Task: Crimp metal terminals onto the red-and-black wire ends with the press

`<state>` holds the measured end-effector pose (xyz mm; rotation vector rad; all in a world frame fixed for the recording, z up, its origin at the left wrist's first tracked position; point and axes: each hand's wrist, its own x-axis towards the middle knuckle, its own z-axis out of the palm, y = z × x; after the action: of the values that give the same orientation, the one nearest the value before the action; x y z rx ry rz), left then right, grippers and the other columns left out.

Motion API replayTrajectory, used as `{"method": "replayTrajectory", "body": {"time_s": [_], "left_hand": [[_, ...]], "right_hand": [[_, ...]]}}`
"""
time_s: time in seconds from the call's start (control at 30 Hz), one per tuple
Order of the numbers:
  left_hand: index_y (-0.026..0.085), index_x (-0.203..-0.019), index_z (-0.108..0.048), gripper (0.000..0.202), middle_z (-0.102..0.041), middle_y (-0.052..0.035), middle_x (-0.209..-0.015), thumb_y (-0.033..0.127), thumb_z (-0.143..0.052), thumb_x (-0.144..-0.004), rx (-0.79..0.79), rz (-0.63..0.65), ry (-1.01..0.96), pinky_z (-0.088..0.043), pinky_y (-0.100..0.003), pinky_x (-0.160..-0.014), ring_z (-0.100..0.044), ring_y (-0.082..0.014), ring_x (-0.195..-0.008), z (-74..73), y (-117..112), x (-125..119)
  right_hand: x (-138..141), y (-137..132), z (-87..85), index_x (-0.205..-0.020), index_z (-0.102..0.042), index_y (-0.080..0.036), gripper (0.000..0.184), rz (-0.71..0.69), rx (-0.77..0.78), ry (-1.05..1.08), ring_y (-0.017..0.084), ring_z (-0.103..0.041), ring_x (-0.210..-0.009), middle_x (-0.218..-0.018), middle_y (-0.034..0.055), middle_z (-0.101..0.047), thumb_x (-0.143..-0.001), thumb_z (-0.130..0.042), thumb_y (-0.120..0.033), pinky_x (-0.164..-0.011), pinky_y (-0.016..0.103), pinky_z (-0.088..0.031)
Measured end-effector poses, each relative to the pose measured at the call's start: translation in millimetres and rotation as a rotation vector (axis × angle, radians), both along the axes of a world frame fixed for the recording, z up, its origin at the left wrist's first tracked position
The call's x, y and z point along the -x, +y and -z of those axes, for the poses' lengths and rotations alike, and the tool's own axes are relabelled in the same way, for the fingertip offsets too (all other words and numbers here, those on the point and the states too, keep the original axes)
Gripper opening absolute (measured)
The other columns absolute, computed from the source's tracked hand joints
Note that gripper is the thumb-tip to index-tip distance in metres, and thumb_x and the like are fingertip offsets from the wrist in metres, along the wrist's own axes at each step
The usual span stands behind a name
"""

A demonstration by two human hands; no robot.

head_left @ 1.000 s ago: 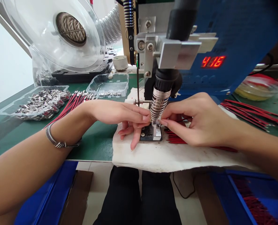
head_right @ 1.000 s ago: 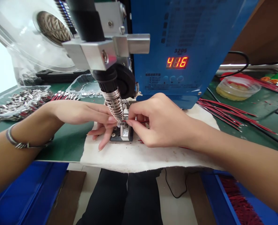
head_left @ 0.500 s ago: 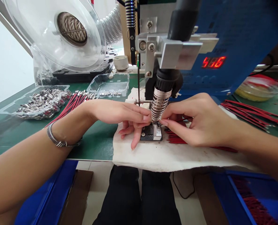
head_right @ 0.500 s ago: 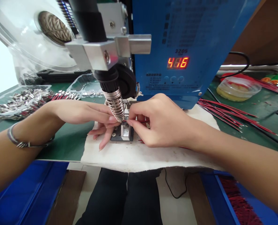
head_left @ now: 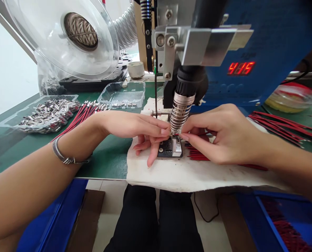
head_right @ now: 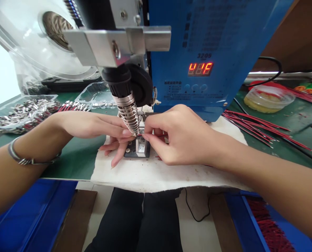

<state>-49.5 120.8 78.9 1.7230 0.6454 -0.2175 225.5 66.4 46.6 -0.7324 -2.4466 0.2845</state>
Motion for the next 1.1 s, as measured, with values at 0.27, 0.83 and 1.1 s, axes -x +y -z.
{"method": "replayTrajectory", "body": {"time_s": [0.27, 0.83, 1.1], "left_hand": [[0.028, -0.086, -0.05, 0.047, -0.091, -0.0046, -0.085, 0.052, -0.066, -0.123, -0.027, 0.015, 0.015, -0.05, -0.033, -0.063, -0.062, -0.019, -0.064, -0.9, -1, -1], [0.025, -0.087, -0.061, 0.043, -0.088, -0.0057, -0.085, 0.05, -0.079, -0.117, 0.036, 0.001, -0.027, -0.047, -0.031, -0.062, -0.064, -0.0174, -0.064, 0.4, 0, 1], [0.024, -0.086, -0.063, 0.046, -0.09, -0.0058, -0.085, 0.053, -0.083, -0.117, 0.029, 0.018, -0.036, -0.05, -0.028, -0.06, -0.065, -0.0175, -0.063, 1.6, 2, 0]], "right_hand": [[-2, 1, 1.2, -0.09, -0.081, -0.024, 0.023, -0.013, -0.038, -0.016, 0.017, -0.063, -0.055, -0.07, -0.0001, -0.078, -0.106, -0.068, -0.013, -0.059, 0.034, -0.044], [-6, 9, 7.0, -0.098, -0.081, -0.028, 0.023, -0.104, -0.302, -0.023, 0.02, -0.07, -0.067, -0.083, -0.0002, -0.082, -0.116, -0.069, -0.019, -0.065, 0.037, -0.048], [-9, 10, 7.5, -0.1, -0.079, -0.025, 0.021, -0.149, -0.335, -0.021, 0.018, -0.067, -0.066, -0.081, -0.0013, -0.079, -0.116, -0.071, -0.013, -0.065, 0.034, -0.044]]}}
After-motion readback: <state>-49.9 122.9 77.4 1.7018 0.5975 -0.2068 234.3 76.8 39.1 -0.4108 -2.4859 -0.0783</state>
